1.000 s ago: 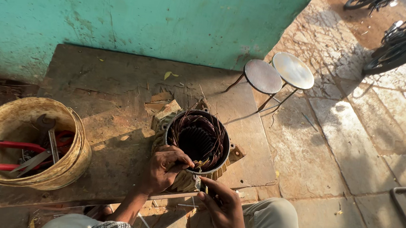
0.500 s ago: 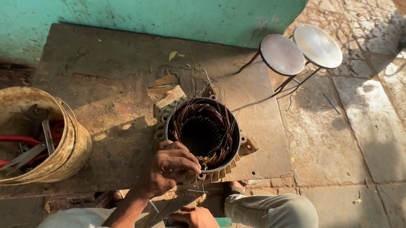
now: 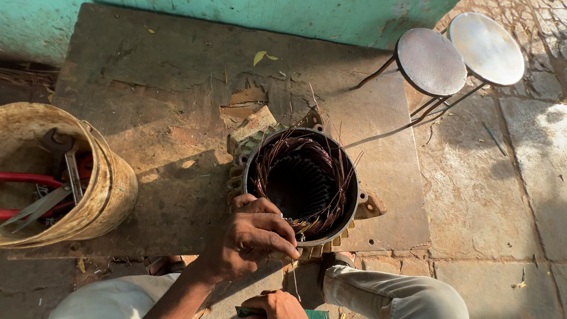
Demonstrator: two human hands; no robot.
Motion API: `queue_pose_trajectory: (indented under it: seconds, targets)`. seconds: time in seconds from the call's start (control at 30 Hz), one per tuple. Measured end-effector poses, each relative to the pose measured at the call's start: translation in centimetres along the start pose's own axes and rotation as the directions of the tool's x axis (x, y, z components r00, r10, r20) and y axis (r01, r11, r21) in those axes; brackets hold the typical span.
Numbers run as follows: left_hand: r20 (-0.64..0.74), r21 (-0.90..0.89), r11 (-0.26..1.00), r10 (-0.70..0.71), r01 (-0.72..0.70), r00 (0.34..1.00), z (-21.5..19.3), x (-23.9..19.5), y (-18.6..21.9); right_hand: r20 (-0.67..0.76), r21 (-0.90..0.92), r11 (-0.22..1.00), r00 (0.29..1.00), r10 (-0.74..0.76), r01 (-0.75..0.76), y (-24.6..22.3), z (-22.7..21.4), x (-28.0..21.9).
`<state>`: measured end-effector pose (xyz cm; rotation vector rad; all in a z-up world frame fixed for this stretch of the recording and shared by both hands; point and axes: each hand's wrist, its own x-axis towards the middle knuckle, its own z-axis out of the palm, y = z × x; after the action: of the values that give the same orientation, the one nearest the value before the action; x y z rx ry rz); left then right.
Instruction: The person uses a small flat tool to scrape and clean the copper windings inside a motor stator. They repeatedly scrape the slots and then use their hands to pull out loose debris. The person rotates the stator to access different sections and eventually flips it over to inspect the exterior.
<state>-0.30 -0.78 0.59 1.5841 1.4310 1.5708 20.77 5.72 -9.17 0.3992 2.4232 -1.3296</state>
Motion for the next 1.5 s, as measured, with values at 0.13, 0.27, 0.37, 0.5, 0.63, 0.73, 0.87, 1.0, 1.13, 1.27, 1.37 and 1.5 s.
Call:
queue_pose_trajectory:
  seconds: [0.13, 0.27, 0.37, 0.5, 0.63, 0.73, 0.87, 1.0, 1.13, 1.27, 1.37, 1.5]
  targets:
    - [-0.119, 0.087, 0.994, 0.072, -0.061, 0.99, 0.9, 0.4, 0.2, 0.021, -0.035, 0.999, 0.999, 0.04, -0.039, -0.4, -0.1, 0.1]
    - [-0.221, 0.177, 0.982, 0.1, -0.061, 0.97, 1.6, 0.8, 0.6, 0.036, -0.011, 0.998, 0.998, 0.056, -0.056, -0.7, -0.4, -0.1]
    - [-0.237, 0.227, 0.972, 0.118, -0.063, 0.964, 1.7, 1.1, 1.2, 0.034, -0.004, 0.999, 0.998, 0.049, -0.049, -0.9, -0.5, -0.2]
    - [-0.253, 0.256, 0.965, 0.126, -0.059, 0.959, 1.8, 1.4, 1.7, 0.048, -0.03, 0.997, 0.996, 0.076, -0.075, -0.8, -0.5, -0.3]
    - [-0.317, 0.334, 0.943, 0.117, -0.005, 0.941, 2.5, 1.8, 1.7, 0.012, -0.018, 0.999, 0.999, 0.037, -0.036, -0.6, -0.2, -0.6]
    - [-0.339, 0.393, 0.917, 0.082, 0.062, 0.937, 3.0, 2.1, 1.2, 0.008, -0.027, 1.0, 1.0, 0.008, -0.008, -0.1, 0.0, -0.8]
    - [-0.376, 0.484, 0.868, 0.091, 0.112, 0.922, 4.2, 2.8, 0.3, 0.009, -0.029, 1.0, 1.0, 0.001, -0.001, 0.9, 0.1, -0.9]
    - [-0.37, 0.528, 0.848, 0.174, 0.053, 0.913, 4.0, 2.2, 0.6, 0.034, -0.03, 0.998, 0.998, 0.047, -0.046, 1.6, 0.5, -0.6]
    - [-0.504, 0.509, 0.861, 0.289, 0.01, 0.814, 1.2, 1.2, -0.3, 0.047, -0.062, 0.996, 0.997, 0.06, -0.057, 1.6, 0.4, -0.4]
    - [-0.726, 0.261, 0.911, -0.034, 0.321, 0.687, -1.3, 0.5, -2.3, 0.045, -0.03, 0.997, 0.996, 0.079, -0.078, 0.8, 0.5, -0.6]
    - [-0.617, 0.371, 0.914, 0.112, 0.162, 0.779, -1.6, 0.2, -2.5, 0.041, -0.033, 0.998, 0.997, 0.06, -0.059, 0.4, 0.6, -0.6]
    - [-0.589, 0.476, 0.849, 0.113, 0.23, 0.8, -0.8, 0.5, -0.7, 0.064, -0.049, 0.997, 0.996, 0.065, -0.062, 0.5, 0.6, -0.3]
